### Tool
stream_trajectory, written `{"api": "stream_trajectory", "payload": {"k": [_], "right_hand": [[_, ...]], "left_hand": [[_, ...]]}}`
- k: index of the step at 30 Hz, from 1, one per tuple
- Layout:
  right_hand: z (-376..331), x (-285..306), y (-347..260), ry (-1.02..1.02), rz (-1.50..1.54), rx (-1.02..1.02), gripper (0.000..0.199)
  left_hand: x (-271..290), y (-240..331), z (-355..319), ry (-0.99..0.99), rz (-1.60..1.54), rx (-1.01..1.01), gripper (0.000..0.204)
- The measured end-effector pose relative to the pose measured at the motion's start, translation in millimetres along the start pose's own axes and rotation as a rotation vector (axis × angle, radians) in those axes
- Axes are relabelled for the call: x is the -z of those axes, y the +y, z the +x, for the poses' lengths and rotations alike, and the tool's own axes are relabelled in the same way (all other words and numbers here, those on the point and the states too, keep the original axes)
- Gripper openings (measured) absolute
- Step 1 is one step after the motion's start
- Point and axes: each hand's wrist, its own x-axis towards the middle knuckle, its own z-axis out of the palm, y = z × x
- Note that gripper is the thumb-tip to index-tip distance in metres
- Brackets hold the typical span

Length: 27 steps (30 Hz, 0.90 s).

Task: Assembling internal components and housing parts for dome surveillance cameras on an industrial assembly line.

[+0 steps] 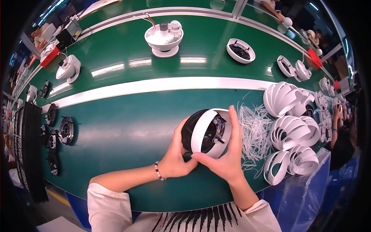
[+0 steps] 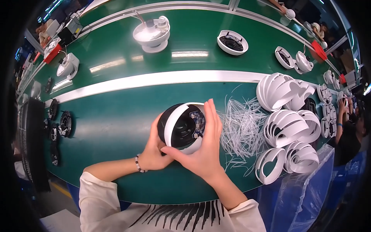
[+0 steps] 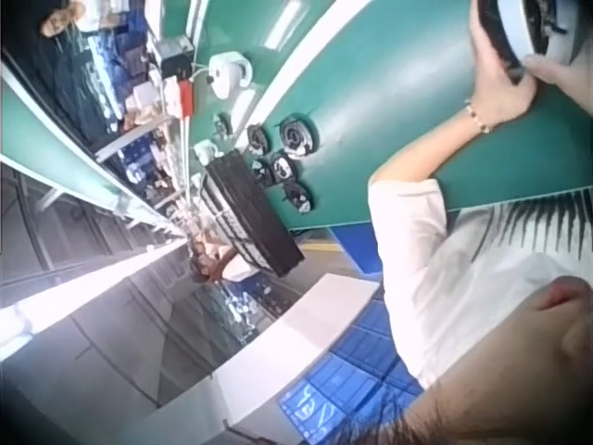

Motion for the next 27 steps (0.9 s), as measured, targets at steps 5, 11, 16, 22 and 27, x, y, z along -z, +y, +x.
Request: {"api": "stream_trajectory", "payload": {"k": [5,11,16,22,27], "right_hand": [[-8,-3,15,-0.054,0.094,-0.011,0.111],[-10,-7,3,-0.158,0.026,0.048,0.112],[-8,-4,4,-0.185,0.144,0.025,0.110],[-8,-7,-3,-0.139,0.101,0.120,0.110],[-13,-15,-2,-0.187,-0.092,0.092,0.109]], "left_hand": [[23,12,10,-0.226,-0.722,0.412,0.079],[28,7,11,-0.076,-0.935,0.727,0.075],[26,8,19,0.091,-0.928,0.803,0.059],[24,5,14,0.077,-0.949,0.754,0.059],[19,7,15,0.095,-0.747,0.788,0.062]]}}
